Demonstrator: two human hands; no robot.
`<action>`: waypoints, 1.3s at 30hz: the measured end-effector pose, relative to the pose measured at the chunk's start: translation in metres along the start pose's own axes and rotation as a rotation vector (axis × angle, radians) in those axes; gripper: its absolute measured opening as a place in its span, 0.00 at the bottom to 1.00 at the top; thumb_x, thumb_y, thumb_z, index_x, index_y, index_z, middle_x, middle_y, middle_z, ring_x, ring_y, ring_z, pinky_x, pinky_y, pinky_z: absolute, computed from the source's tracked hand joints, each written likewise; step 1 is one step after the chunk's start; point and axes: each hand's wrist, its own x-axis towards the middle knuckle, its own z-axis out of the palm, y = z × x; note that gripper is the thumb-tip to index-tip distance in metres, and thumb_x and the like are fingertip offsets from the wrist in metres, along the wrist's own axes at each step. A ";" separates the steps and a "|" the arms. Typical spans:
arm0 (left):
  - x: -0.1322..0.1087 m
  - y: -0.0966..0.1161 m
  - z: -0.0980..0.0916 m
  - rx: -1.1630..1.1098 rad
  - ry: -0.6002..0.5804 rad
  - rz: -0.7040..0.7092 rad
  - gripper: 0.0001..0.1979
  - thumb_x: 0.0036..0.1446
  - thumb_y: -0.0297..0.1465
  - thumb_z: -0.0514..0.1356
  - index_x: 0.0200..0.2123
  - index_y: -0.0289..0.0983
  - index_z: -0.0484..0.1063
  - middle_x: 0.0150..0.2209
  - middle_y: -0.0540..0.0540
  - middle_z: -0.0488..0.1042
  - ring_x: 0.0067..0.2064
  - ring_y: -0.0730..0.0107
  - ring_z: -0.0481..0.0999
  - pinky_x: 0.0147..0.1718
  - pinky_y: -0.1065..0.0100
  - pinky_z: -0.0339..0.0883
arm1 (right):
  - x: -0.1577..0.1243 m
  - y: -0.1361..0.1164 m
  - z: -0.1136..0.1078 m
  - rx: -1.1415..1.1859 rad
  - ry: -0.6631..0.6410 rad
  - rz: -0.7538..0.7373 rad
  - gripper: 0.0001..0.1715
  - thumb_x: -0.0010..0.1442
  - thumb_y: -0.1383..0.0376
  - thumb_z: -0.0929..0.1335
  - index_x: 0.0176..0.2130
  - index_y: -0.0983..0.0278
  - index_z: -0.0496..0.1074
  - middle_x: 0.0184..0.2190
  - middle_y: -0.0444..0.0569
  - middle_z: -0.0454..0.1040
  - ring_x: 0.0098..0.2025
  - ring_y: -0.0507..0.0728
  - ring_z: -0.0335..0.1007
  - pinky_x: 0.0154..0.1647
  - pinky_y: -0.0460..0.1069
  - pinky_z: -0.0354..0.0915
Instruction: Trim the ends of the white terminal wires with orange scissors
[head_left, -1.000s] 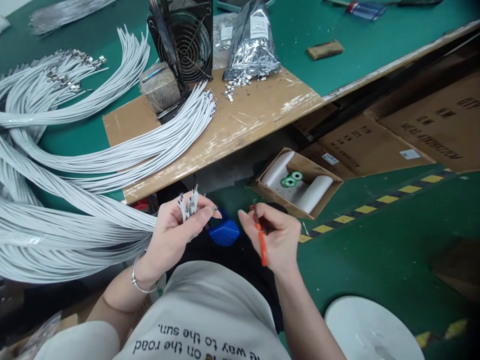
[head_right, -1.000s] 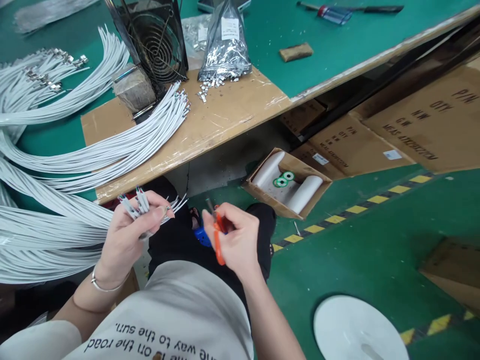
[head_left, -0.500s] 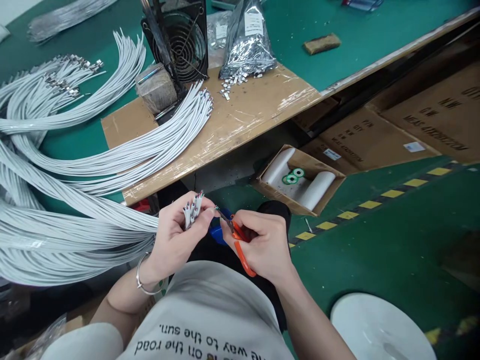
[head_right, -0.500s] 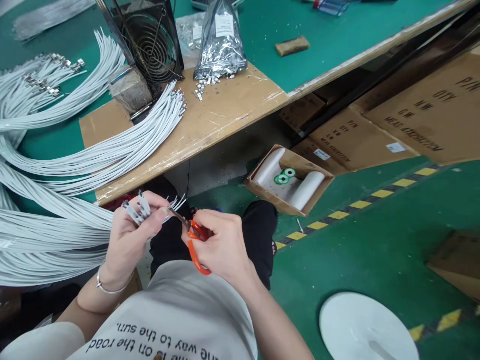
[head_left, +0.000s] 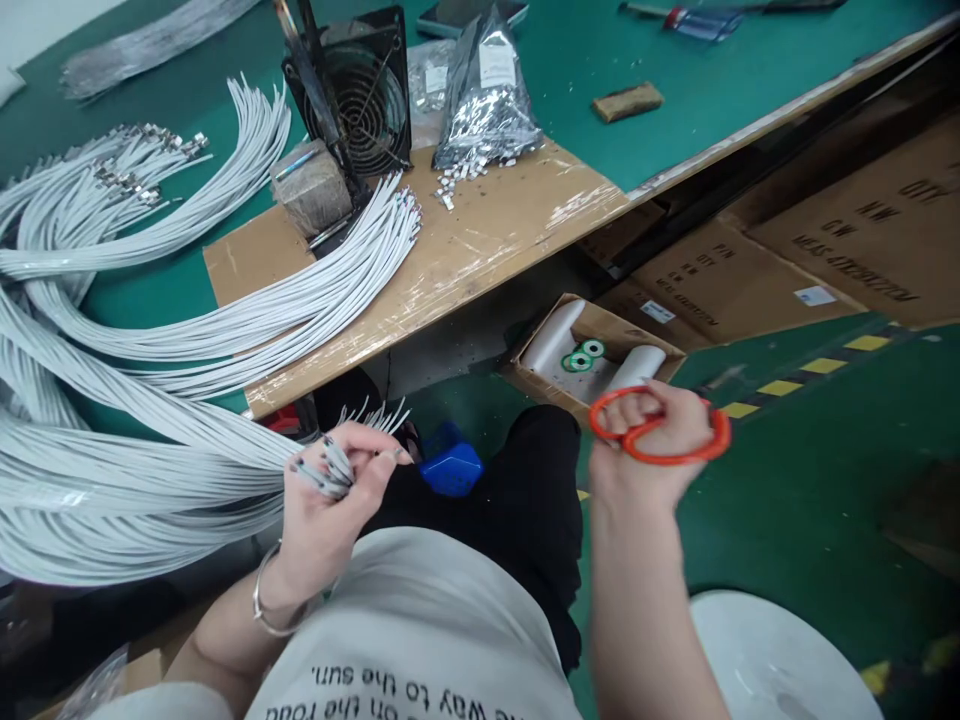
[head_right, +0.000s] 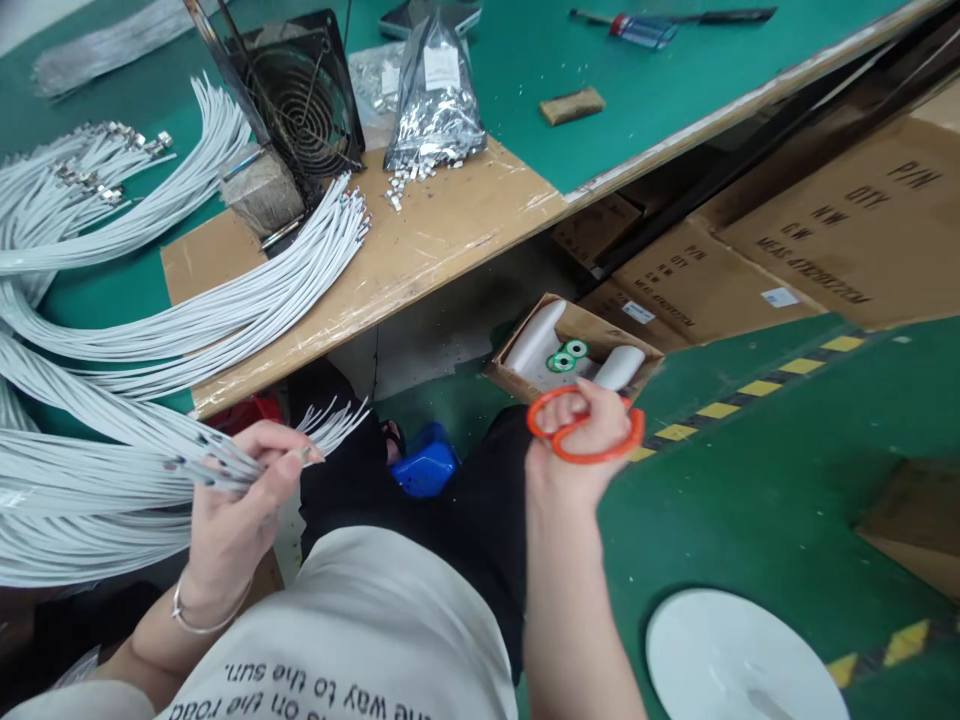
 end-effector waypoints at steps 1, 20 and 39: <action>0.001 0.000 0.000 0.007 -0.033 -0.029 0.10 0.64 0.36 0.70 0.33 0.37 0.86 0.28 0.45 0.82 0.25 0.71 0.69 0.24 0.68 0.63 | 0.008 0.004 -0.008 0.007 0.039 0.013 0.38 0.57 0.49 0.77 0.14 0.56 0.52 0.09 0.34 0.47 0.11 0.45 0.42 0.11 0.47 0.40; 0.032 0.000 0.000 -0.191 -0.336 -0.216 0.08 0.66 0.37 0.72 0.39 0.40 0.91 0.26 0.49 0.81 0.27 0.74 0.77 0.33 0.71 0.71 | -0.018 -0.016 -0.015 -0.088 -0.096 0.039 0.29 0.57 0.58 0.81 0.16 0.61 0.68 0.14 0.38 0.64 0.19 0.49 0.58 0.25 0.49 0.55; 0.028 0.011 -0.004 -0.220 -0.329 -0.271 0.11 0.63 0.37 0.73 0.33 0.36 0.86 0.24 0.50 0.71 0.25 0.77 0.63 0.23 0.71 0.52 | -0.052 -0.031 0.008 -0.395 -0.643 -0.406 0.23 0.57 0.77 0.73 0.23 0.61 0.58 0.21 0.36 0.55 0.23 0.47 0.47 0.22 0.47 0.45</action>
